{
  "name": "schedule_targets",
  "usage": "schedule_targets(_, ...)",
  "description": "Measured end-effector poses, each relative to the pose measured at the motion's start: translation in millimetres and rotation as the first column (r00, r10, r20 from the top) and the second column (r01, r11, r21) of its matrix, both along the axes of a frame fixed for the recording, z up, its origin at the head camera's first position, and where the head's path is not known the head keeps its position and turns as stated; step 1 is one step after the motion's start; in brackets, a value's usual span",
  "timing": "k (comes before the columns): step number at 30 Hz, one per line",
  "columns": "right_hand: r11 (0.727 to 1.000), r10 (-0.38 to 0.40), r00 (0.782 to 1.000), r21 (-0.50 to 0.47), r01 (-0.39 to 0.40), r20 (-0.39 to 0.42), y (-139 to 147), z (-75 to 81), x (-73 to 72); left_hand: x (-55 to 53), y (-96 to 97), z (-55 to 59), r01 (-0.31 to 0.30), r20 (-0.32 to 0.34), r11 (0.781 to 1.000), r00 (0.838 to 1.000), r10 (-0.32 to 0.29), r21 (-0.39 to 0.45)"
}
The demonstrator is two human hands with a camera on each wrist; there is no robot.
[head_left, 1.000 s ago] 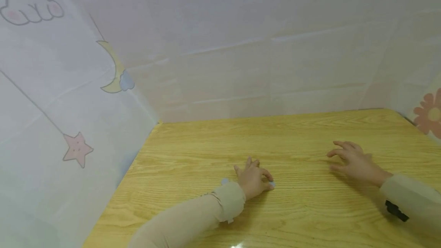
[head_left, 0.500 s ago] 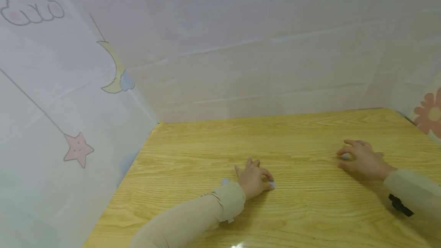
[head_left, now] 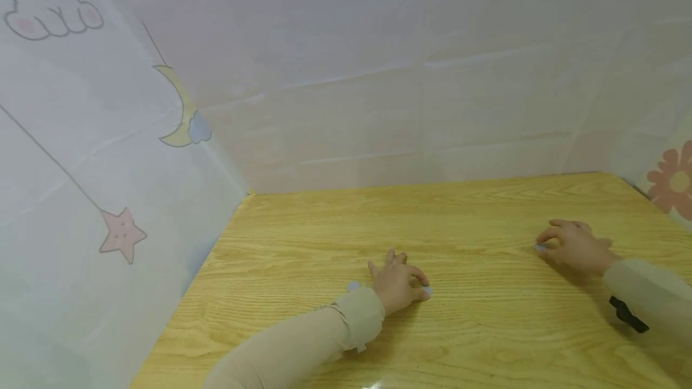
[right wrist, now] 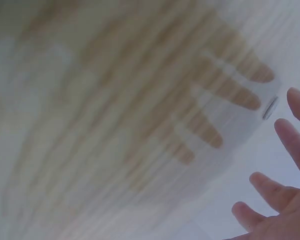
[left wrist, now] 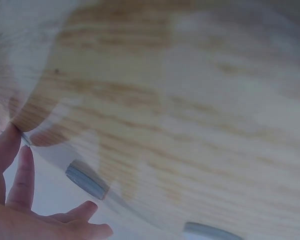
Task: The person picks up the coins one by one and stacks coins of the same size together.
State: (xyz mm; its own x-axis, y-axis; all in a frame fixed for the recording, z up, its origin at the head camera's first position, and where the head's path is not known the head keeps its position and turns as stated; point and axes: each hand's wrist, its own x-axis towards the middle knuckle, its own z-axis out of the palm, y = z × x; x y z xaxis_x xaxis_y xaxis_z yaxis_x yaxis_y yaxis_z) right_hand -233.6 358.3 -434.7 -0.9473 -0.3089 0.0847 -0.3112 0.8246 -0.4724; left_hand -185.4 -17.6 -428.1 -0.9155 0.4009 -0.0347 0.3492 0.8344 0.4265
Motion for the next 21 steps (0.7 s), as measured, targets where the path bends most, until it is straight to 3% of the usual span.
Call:
schedule_targets(6, 0.998, -0.055, 0.996, 0.027, 0.053, 0.073, 7, -1.2, -4.4, 1.2, 0.3, 1.3, 0.002, -0.008, 1.000, 1.000, -0.002, -0.008)
schedule_targets(14, 0.998, -0.054, 0.995, 0.027, 0.052, 0.087, 13, -7.3, -13.3, 1.7, 0.4, 2.8, 0.004, 0.007, 1.000, 1.000, -0.004, 0.005)
schedule_targets(21, 0.999, -0.034, 0.996, 0.005, 0.034, 0.084, 12, -2.7, -13.0, 2.0, -0.9, 1.7, -0.001, -0.001, 1.000, 1.000, 0.001, 0.006)
